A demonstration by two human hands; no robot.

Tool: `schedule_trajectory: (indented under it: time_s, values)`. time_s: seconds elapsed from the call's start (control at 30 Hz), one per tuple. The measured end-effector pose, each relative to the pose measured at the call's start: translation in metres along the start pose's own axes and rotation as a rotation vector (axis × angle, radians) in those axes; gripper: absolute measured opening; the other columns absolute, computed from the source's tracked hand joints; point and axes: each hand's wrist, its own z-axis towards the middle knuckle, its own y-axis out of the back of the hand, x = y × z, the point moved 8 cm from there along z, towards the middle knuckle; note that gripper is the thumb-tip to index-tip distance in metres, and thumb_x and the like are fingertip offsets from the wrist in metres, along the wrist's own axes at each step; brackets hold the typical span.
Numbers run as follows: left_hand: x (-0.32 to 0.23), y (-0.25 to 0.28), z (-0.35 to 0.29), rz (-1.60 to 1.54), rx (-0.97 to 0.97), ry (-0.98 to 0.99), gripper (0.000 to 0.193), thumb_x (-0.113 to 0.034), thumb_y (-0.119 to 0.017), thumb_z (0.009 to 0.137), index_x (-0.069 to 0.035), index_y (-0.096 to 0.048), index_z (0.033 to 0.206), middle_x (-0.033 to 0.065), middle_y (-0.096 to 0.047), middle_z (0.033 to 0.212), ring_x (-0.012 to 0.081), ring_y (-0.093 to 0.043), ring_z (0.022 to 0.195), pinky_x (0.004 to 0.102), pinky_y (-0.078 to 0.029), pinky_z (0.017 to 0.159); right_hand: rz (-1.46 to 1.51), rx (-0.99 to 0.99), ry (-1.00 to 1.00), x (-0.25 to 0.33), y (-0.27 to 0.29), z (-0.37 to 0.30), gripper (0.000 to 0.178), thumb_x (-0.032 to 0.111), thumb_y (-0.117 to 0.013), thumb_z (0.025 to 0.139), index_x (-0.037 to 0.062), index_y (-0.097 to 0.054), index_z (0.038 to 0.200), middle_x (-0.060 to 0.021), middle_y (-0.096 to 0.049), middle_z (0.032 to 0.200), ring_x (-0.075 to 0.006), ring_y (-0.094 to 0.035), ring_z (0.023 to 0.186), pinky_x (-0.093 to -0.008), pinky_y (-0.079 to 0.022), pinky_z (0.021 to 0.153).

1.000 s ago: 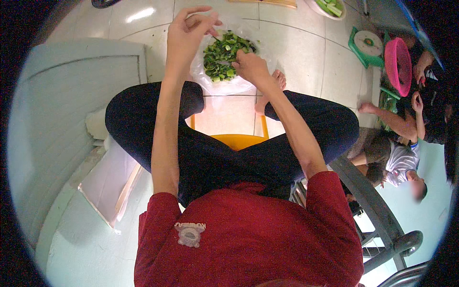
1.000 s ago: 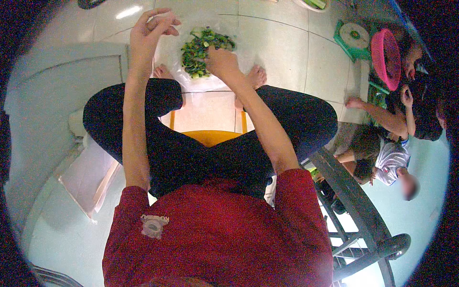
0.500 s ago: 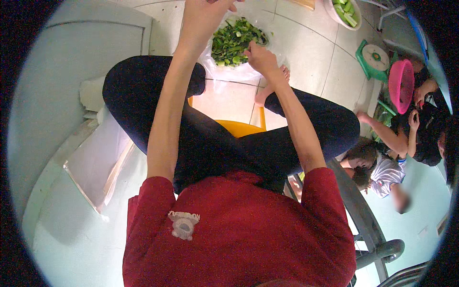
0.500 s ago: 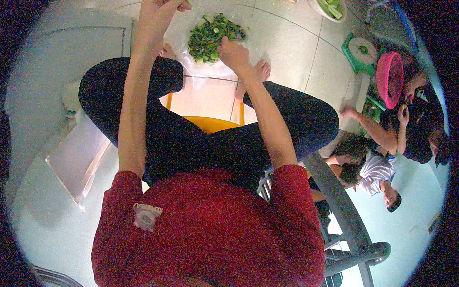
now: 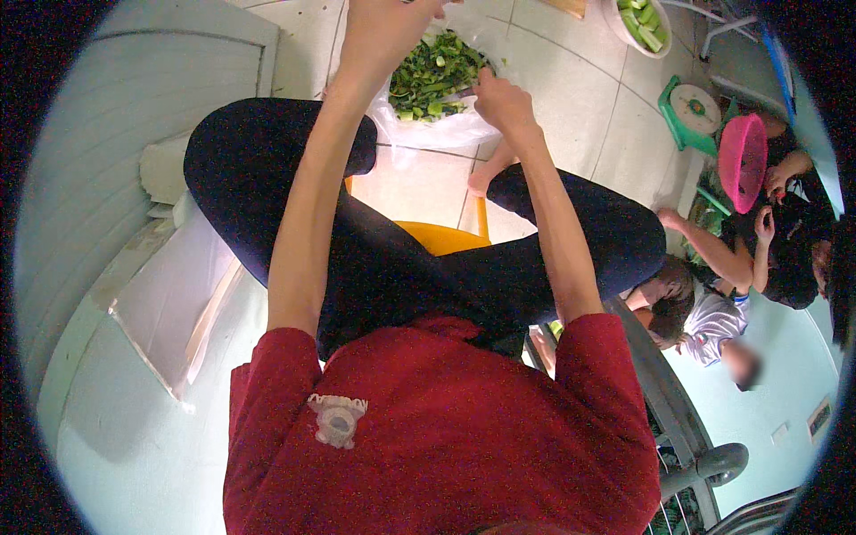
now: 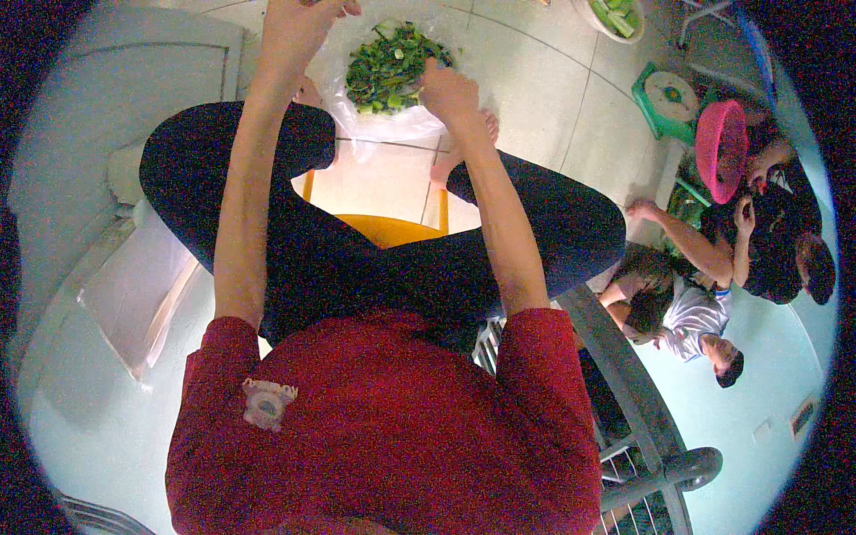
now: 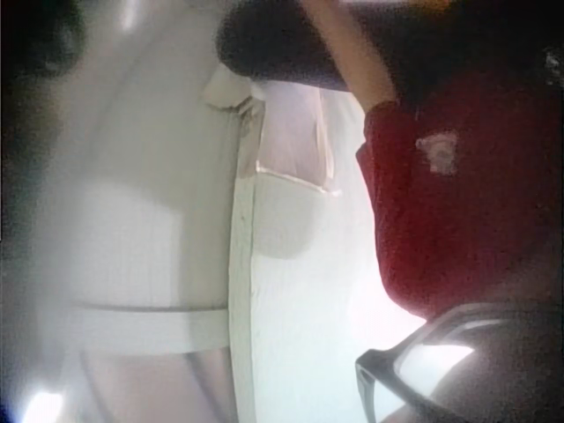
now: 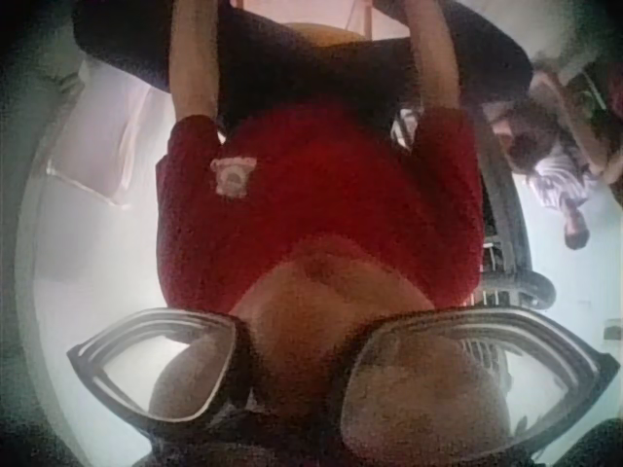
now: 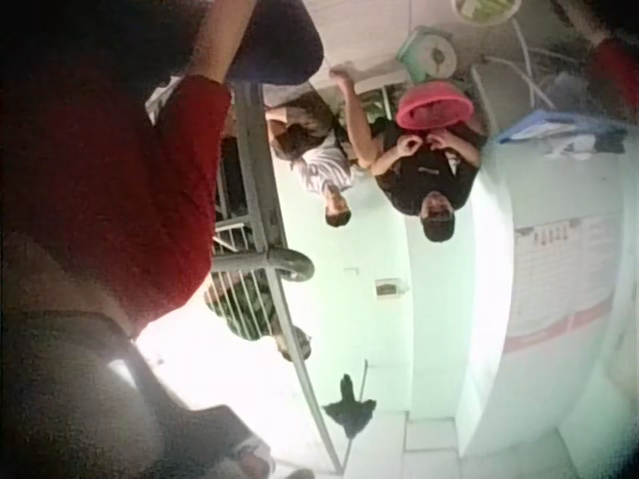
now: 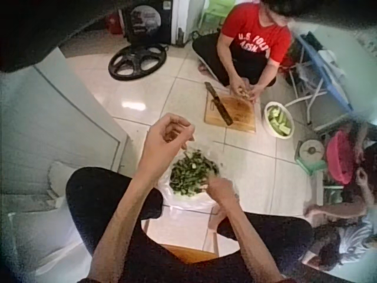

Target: The person chops green vegetables by hand using a knife and places the pieces into a plastic bag.

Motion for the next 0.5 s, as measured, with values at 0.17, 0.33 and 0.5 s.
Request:
schedule_trajectory:
  time_s: [0.17,0.33,0.5]
  values:
    - [-0.005,-0.001,-0.001,0.033,0.019,-0.001,0.019,-0.020,-0.067,0.096,-0.003,-0.062,0.102,0.0033,-0.064,0.082,0.0094,-0.060,0.073,0.0232,-0.048,0.064,-0.057,0.025,-0.029,-0.006,0.010,-0.001,0.033,0.024,-0.064,0.086,0.0074,-0.055,0.113,-0.0201,-0.071,0.096,-0.0419,-0.070,0.090,-0.0556,-0.055,0.075]
    - [-0.002,-0.002,-0.001,0.034,0.011,-0.007,0.018,-0.018,-0.067,0.096,-0.002,-0.061,0.100,0.0027,-0.063,0.082,0.0087,-0.060,0.073,0.0228,-0.048,0.063,-0.106,0.001,-0.068,-0.017,-0.015,-0.001,0.037,0.022,-0.064,0.085,0.0075,-0.056,0.117,-0.0201,-0.071,0.097,-0.0422,-0.070,0.092,-0.0557,-0.055,0.078]
    - [-0.004,-0.007,-0.002,0.017,0.014,-0.008,0.015,-0.016,-0.067,0.096,-0.003,-0.061,0.100,0.0025,-0.063,0.083,0.0085,-0.060,0.073,0.0221,-0.047,0.062,-0.053,0.133,-0.082,-0.036,-0.054,0.000,0.035,0.024,-0.062,0.086,0.0073,-0.059,0.116,-0.0209,-0.071,0.103,-0.0419,-0.069,0.097,-0.0558,-0.054,0.081]
